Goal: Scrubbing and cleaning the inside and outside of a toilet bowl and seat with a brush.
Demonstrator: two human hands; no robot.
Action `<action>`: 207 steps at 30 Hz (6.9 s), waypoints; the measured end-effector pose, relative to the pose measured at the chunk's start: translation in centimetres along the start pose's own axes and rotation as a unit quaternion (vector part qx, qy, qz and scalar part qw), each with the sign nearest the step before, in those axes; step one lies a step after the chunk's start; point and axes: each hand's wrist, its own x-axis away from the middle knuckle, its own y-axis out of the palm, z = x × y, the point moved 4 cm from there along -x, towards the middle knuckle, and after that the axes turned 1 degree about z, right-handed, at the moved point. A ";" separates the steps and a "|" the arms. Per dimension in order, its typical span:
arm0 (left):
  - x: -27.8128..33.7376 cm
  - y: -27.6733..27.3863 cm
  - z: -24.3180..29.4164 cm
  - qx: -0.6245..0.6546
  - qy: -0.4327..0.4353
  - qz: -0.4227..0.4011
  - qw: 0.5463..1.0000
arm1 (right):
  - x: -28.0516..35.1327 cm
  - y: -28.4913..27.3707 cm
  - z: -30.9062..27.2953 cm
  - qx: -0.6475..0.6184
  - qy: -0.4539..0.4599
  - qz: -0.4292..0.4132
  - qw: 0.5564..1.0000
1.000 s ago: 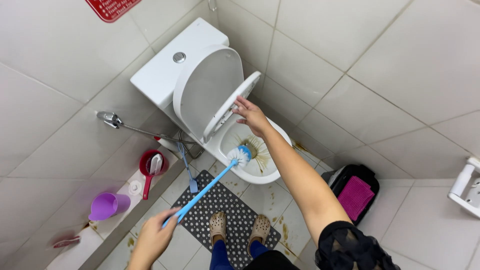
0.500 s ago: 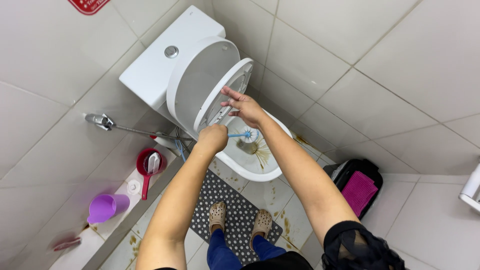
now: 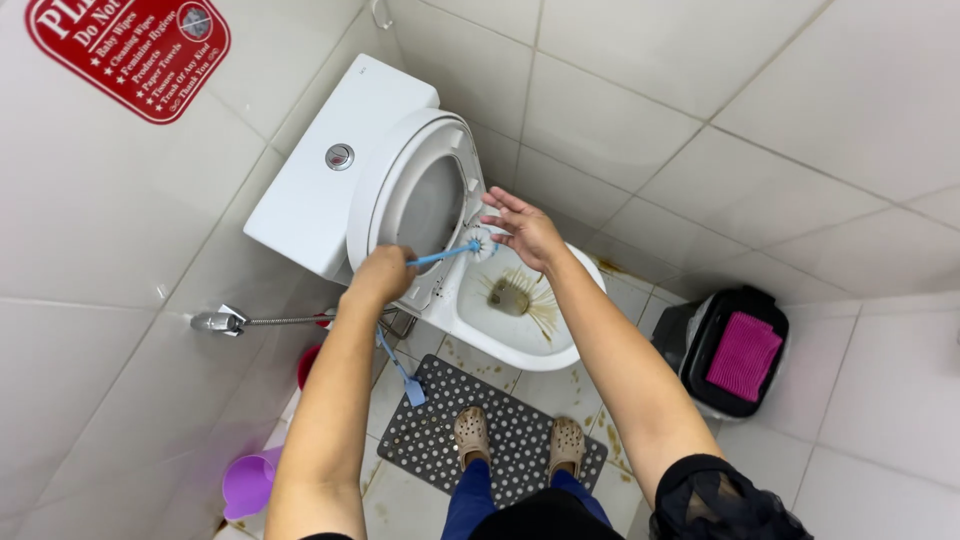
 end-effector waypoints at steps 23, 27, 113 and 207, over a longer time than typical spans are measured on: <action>-1.4 8.5 -1.3 0.090 -0.008 0.068 0.994 | 11.1 -18.2 11.2 -0.025 0.079 0.243 0.966; -1.1 17.3 -1.4 0.164 -0.080 0.074 0.980 | 12.1 -19.8 12.3 -0.025 0.099 0.241 0.965; -3.3 45.9 12.6 0.450 -0.264 0.055 0.851 | 20.1 -26.7 16.8 -0.167 -0.005 0.305 0.938; -11.1 42.8 1.8 -0.208 -0.120 -0.166 0.956 | 14.2 -21.3 22.4 -0.151 0.038 0.315 0.936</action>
